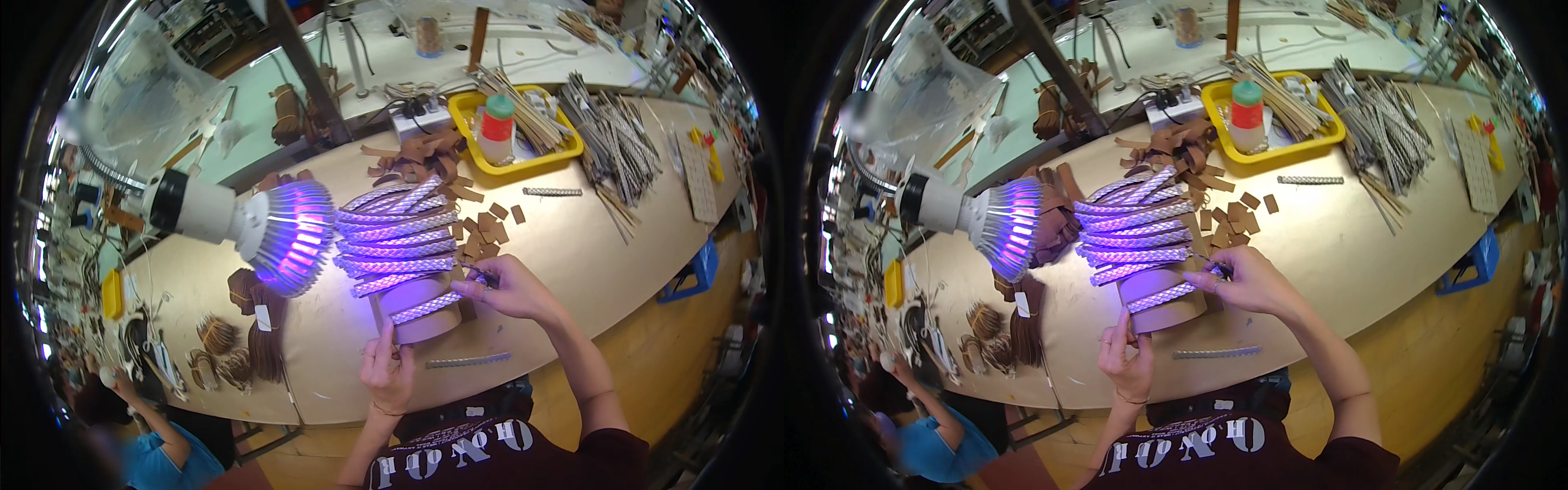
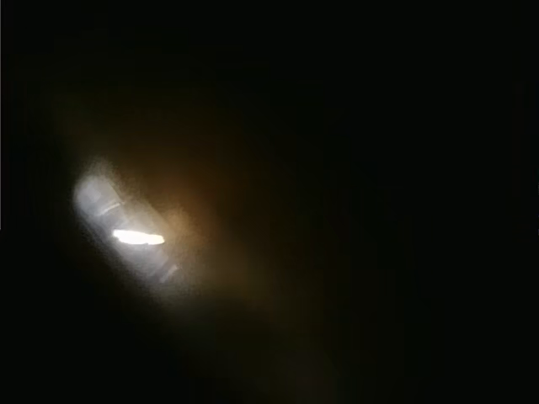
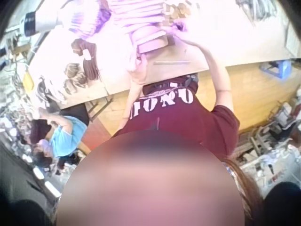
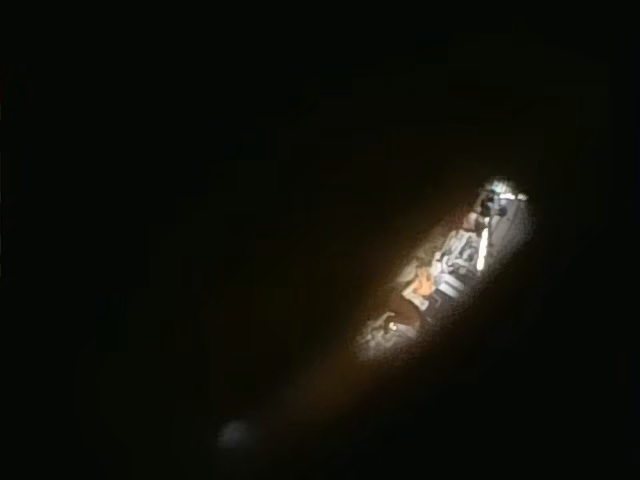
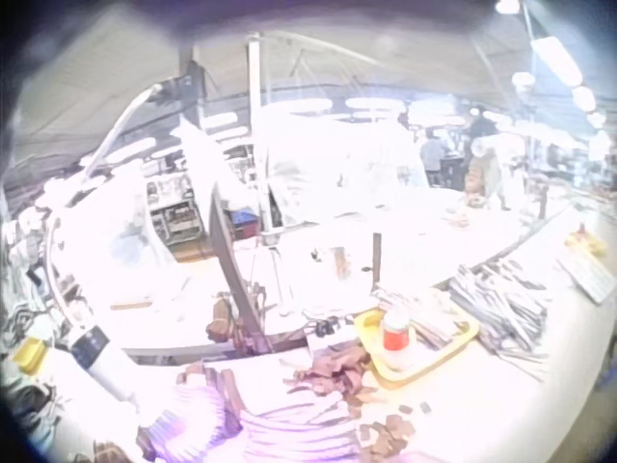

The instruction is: The person repeatedly measures and cuts braided cords using a utility knife, then wraps each piece around a cardboard tube under a UV lamp. They handle small cardboard pieces and bundles of cords, stacking finished units on the table.

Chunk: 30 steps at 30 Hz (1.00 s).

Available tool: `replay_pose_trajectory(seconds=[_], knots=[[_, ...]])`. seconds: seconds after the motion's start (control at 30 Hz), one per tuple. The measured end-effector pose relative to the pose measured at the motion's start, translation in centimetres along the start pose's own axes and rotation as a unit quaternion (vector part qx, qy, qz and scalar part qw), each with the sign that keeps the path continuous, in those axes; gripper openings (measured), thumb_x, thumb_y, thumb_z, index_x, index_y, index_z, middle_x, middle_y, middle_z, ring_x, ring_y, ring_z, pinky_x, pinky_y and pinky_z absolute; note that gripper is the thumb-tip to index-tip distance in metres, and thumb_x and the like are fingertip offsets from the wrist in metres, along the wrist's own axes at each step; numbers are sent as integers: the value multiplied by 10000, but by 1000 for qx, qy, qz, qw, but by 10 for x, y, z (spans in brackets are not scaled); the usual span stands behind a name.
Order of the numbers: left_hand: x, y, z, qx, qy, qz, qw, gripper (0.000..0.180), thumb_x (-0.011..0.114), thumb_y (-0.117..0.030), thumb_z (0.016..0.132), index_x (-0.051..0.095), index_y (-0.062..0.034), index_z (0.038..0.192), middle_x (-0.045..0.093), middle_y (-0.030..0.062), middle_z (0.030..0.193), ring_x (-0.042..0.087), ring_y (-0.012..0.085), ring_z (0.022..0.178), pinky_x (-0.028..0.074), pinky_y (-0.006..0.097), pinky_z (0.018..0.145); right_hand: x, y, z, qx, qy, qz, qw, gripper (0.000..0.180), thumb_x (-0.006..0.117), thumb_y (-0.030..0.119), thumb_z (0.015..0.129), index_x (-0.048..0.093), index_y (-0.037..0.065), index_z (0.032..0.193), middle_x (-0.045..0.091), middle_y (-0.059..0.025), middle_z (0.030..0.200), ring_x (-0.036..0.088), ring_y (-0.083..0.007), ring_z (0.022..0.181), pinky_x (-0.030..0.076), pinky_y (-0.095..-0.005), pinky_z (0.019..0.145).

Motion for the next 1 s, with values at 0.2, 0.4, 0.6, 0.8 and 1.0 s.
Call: replay_pose_trajectory(seconds=[0.2,0.4,0.6,0.8,1.0], knots=[[0,-3,0,5,2,20,1000,542,694,102,692,633,13,1223,513,43,698,507,162,612,445,290,599,8,-13,1,5,-3,29,1000,417,710,437,853,719,20,867,586,-65,595,540,-140,556,433,-306,550],[0,-6,1,6,-2,39,999,528,705,107,692,640,18,1208,515,38,707,506,153,622,443,288,596,21,-36,8,-5,-9,54,998,415,718,437,843,718,24,882,607,-86,626,559,-168,579,444,-321,574],[0,-7,2,18,-1,63,998,505,726,89,706,643,27,1200,526,39,719,501,142,621,431,279,590,35,-46,8,-18,-31,107,994,326,721,347,868,691,23,856,576,-4,642,495,-82,597,395,-265,548],[0,-7,3,23,-4,68,997,497,731,88,709,638,44,1196,524,35,714,498,141,618,427,277,588,38,-47,7,13,-28,109,994,294,724,311,879,677,24,842,565,35,650,469,-39,608,382,-241,542],[0,-9,3,22,-3,74,997,489,736,91,706,638,55,1184,509,33,685,494,139,603,419,272,574,47,-53,8,-10,-64,140,988,425,725,439,841,699,16,860,529,-39,571,486,-130,527,398,-317,514]])
Point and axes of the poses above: each hand's wrist, its own z-axis towards the middle knuckle, its own x-axis out of the palm, y = z × x, the point moved 1 cm from there along z, towards the middle knuckle
